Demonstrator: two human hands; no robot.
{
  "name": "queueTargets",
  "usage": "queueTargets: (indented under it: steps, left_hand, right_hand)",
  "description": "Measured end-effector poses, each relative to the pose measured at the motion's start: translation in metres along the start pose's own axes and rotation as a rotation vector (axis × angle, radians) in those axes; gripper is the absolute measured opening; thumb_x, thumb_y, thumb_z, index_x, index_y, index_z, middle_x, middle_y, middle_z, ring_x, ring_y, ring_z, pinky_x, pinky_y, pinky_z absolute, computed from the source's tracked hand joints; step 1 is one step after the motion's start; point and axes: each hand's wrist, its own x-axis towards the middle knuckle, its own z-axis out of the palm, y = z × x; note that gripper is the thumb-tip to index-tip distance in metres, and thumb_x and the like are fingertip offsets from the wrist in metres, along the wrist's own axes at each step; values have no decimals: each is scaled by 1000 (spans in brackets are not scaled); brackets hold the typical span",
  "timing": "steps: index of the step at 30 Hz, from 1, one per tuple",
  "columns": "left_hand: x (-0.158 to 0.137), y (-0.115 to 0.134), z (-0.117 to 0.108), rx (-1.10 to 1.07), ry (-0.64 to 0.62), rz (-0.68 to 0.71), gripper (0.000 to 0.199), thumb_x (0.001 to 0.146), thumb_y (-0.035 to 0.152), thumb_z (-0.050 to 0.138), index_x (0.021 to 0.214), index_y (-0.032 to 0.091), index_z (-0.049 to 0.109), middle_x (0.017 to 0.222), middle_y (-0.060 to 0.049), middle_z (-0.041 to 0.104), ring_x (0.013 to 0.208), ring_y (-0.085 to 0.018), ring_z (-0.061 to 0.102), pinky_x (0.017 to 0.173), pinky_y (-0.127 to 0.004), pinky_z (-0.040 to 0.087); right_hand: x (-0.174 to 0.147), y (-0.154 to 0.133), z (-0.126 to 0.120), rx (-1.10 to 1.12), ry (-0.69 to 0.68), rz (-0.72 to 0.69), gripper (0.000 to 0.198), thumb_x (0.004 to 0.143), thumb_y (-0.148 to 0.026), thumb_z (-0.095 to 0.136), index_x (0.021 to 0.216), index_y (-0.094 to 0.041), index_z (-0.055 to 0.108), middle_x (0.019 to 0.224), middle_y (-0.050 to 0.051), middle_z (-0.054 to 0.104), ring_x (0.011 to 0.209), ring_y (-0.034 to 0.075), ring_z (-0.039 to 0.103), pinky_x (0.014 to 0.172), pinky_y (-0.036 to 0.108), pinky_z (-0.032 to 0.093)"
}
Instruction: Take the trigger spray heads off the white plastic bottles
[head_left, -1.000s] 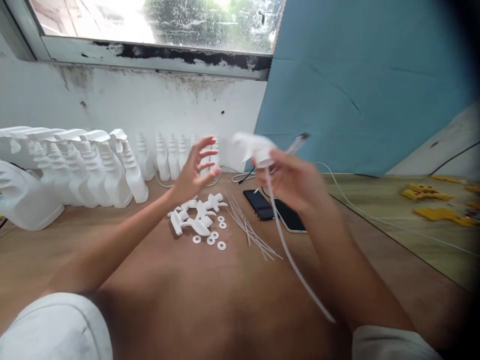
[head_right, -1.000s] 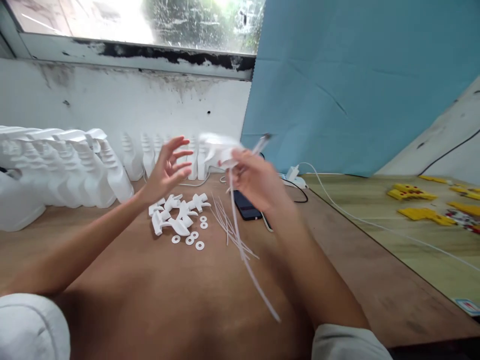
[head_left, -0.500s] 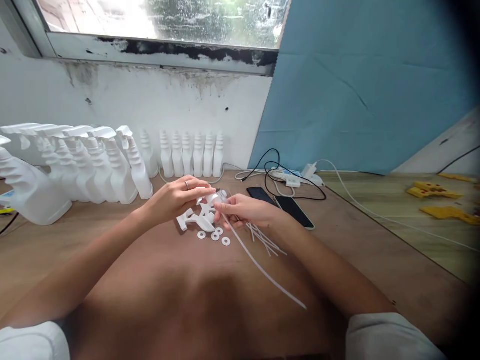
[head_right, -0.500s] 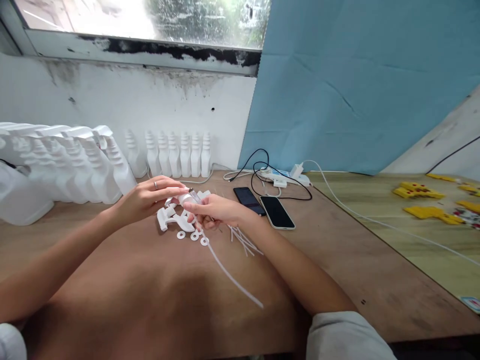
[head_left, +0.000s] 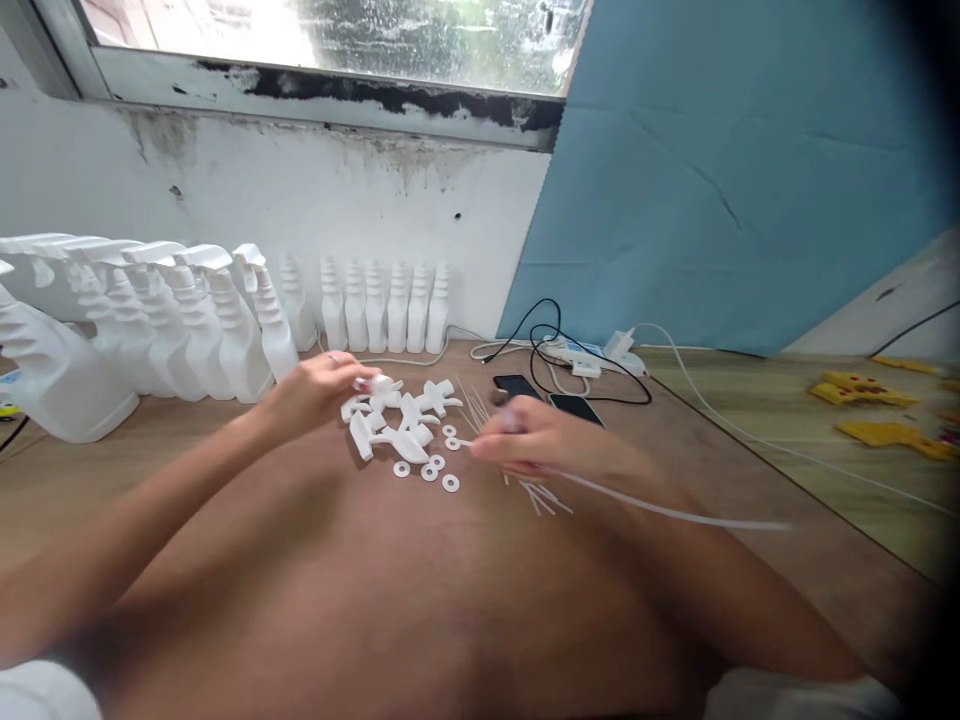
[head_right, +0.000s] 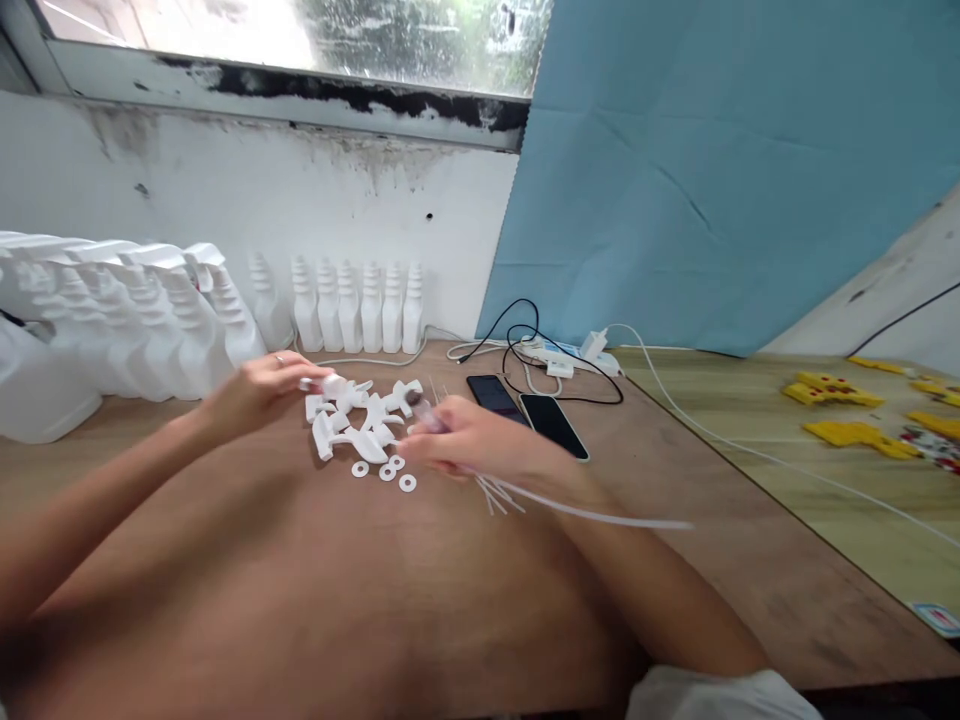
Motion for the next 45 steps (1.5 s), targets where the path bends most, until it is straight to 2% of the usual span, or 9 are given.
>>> queueTargets:
  steps: [4, 6, 9, 15, 19, 24, 29, 38, 45]
  left_hand:
    - [-14, 13, -9, -287, -38, -221, 25, 89, 30, 58, 107, 18, 69, 95, -8, 71, 79, -16, 64, 69, -25, 51]
    - [-19, 30, 4, -544, -121, -299, 28, 87, 32, 60, 109, 16, 68, 99, -10, 71, 83, -18, 65, 71, -25, 51]
    - [-27, 51, 37, -853, -202, -504, 32, 86, 37, 61, 107, 13, 68, 107, -11, 69, 95, -21, 64, 80, -28, 50]
    - [-44, 67, 77, -1156, -276, -616, 40, 86, 40, 62, 118, 15, 62, 107, -9, 65, 90, -18, 61, 79, -26, 49]
    - [-46, 72, 77, -1064, -307, -488, 50, 89, 37, 58, 135, 21, 50, 121, -12, 58, 103, -20, 57, 87, -29, 47]
    - [-45, 74, 77, -947, -292, -394, 35, 91, 36, 55, 118, 16, 62, 116, -12, 61, 105, -21, 55, 88, -30, 45]
    - [-47, 77, 77, -957, -307, -458, 36, 92, 39, 52, 119, 15, 59, 106, -8, 64, 91, -17, 57, 77, -23, 45]
    - [-47, 77, 78, -886, -314, -466, 40, 92, 40, 51, 120, 13, 60, 101, -8, 66, 80, -15, 55, 71, -21, 42]
    - [-49, 78, 78, -786, -312, -442, 42, 92, 38, 51, 123, 12, 61, 87, -4, 66, 63, -10, 43, 57, -19, 34]
  right_hand:
    - [-21, 8, -27, -339, 197, 133, 52, 83, -59, 53, 55, -15, 51, 45, -5, 36, 40, 5, 29, 42, 23, 19]
    - [-9, 29, -37, -452, 365, 162, 51, 84, -60, 51, 60, -15, 58, 45, -4, 38, 40, 6, 30, 42, 23, 20]
    - [19, 64, -46, -478, 387, 236, 55, 84, -62, 49, 59, -14, 59, 44, -1, 47, 40, 8, 38, 43, 23, 26]
    - [26, 62, -40, -68, 734, -143, 61, 85, -70, 40, 84, -14, 64, 73, 6, 65, 57, 12, 59, 53, 22, 45]
    - [12, 33, -7, 115, 556, -191, 58, 89, -64, 39, 81, -13, 64, 48, 1, 55, 41, 10, 51, 43, 21, 41]
    - [15, 35, 36, 95, 275, -183, 34, 84, -45, 61, 70, -13, 59, 58, 2, 62, 46, 9, 53, 44, 21, 42]
    - [20, 57, 47, -196, 335, -259, 15, 84, -31, 62, 81, -17, 57, 64, -1, 61, 55, 9, 52, 51, 21, 38]
    - [11, 60, 41, -493, 296, -531, 20, 89, -27, 56, 71, -18, 54, 65, -2, 61, 58, 8, 52, 58, 21, 36]
    - [22, 77, 51, -770, 334, -771, 28, 90, -20, 44, 63, -20, 38, 57, -2, 44, 52, 10, 33, 52, 26, 23]
